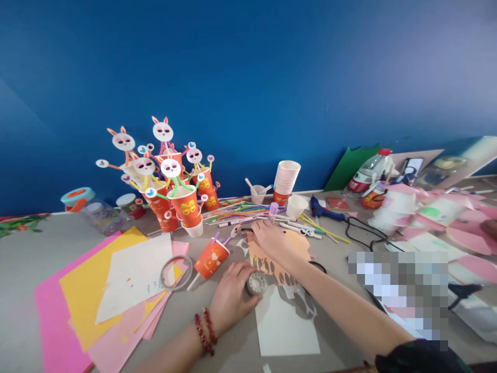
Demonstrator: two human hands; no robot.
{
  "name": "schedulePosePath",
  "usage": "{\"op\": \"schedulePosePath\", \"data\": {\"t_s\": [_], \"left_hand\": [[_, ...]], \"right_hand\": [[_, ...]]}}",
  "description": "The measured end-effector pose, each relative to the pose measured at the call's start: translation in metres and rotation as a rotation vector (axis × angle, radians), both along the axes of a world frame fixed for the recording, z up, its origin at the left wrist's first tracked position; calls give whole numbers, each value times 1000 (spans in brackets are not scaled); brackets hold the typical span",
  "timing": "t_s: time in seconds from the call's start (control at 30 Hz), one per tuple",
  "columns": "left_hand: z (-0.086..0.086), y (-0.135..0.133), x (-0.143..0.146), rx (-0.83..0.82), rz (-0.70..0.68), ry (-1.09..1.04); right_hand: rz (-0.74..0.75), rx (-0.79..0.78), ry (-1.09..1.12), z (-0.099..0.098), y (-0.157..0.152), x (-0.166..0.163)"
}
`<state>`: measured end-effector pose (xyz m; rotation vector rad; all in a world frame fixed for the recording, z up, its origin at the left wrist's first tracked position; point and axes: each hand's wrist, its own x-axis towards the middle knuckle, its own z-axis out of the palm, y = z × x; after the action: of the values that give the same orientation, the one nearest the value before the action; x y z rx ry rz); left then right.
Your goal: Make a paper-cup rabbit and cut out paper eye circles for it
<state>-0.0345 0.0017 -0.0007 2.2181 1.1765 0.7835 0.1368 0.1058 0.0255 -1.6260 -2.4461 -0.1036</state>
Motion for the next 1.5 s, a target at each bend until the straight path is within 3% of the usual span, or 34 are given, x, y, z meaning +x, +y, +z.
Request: {"op": "schedulePosePath", "data": {"t_s": [0.17,0.4,0.67,0.9,1.07,1.23,1.3,1.4,1.5], "left_hand": [[0,1,-2,-28,-14,27],[-2,1,-3,-30,-16,28],[0,0,-2,-19,-17,36],[-4,1,-3,-10,-16,40],[-4,1,-3,-17,-22,40],[-4,1,-3,-26,-18,31],[-6,2,-3,-22,-18,33],[-8,2,-3,-15,-16,40],[-8,3,-3,-20,-13,39]], "right_hand": [[-69,-99,15,5,-28,27],[-88,-256,33,-4,-48,64],[-131,-303,74,-10,-41,69],[-165,-312,103,-1,-49,70],[-62,-389,417,13,-67,70],[190,-1034,1161,18,-82,65],[230,-1137,1429,14,-86,63],[209,-1074,1538,5,-90,56],[119,-851,1258,-4,-93,47]]}}
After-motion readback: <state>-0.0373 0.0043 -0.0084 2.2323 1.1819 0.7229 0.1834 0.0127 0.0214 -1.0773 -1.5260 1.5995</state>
